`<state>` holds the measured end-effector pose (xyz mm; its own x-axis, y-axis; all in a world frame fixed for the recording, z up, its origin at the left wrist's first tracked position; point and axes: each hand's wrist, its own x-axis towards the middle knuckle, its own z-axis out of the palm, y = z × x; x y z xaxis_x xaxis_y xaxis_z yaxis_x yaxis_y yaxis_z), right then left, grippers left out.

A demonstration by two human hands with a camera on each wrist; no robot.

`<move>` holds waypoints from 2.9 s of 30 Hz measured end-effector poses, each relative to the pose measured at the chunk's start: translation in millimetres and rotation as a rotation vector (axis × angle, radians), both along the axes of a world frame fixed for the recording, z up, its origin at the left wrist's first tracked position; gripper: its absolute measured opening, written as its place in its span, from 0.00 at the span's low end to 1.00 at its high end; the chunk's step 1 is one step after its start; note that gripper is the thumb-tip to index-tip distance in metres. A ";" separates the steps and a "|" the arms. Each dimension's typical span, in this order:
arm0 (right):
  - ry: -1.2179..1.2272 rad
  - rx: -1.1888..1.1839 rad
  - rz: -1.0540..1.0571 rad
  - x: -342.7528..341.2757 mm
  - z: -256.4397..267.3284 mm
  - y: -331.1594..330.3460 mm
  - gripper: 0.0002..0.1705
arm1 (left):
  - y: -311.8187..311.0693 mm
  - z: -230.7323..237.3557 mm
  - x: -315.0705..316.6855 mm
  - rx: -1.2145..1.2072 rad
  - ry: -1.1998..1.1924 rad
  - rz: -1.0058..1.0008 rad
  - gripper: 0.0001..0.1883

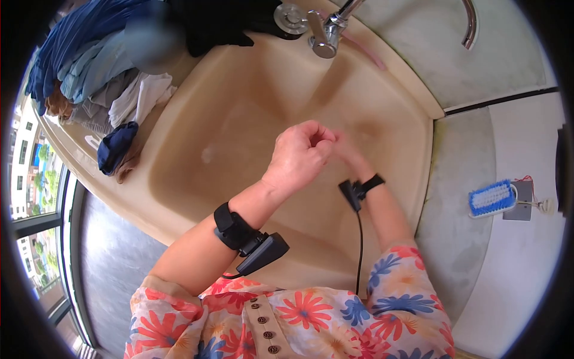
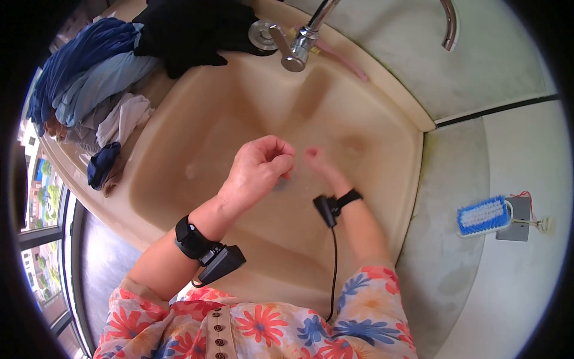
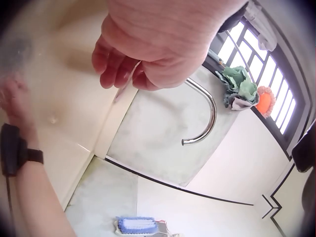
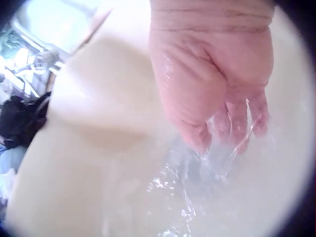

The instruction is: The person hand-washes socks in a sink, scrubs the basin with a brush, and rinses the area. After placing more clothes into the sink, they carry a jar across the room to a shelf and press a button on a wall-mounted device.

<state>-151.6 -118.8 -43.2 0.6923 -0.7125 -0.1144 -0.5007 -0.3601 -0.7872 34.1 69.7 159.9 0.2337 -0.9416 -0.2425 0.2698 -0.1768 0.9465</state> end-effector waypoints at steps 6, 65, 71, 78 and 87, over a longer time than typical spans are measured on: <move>0.103 -0.897 -0.318 50.0 147.7 -101.9 0.16 | -1.6 -0.1 2.7 0.033 0.024 0.000 0.07; 1.354 -0.187 0.285 -108.2 144.8 48.6 0.14 | 1.2 0.5 0.2 -0.041 -0.077 -0.027 0.07; 1.414 -0.015 0.753 -110.9 130.9 102.8 0.14 | 0.8 -2.8 -0.1 -0.036 -0.066 -0.046 0.08; 1.252 0.911 0.309 -76.5 141.6 150.4 0.09 | 1.4 -2.8 -1.1 -0.055 -0.094 -0.036 0.08; 0.781 1.031 0.200 0.4 187.7 160.4 0.27 | 0.7 -3.9 -1.8 -0.030 -0.070 -0.047 0.08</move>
<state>-151.2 41.6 144.5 0.2786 0.0497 -0.9591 -0.9561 0.1092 -0.2721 32.2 70.4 156.1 0.2042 -0.9585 -0.1992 0.1950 -0.1596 0.9677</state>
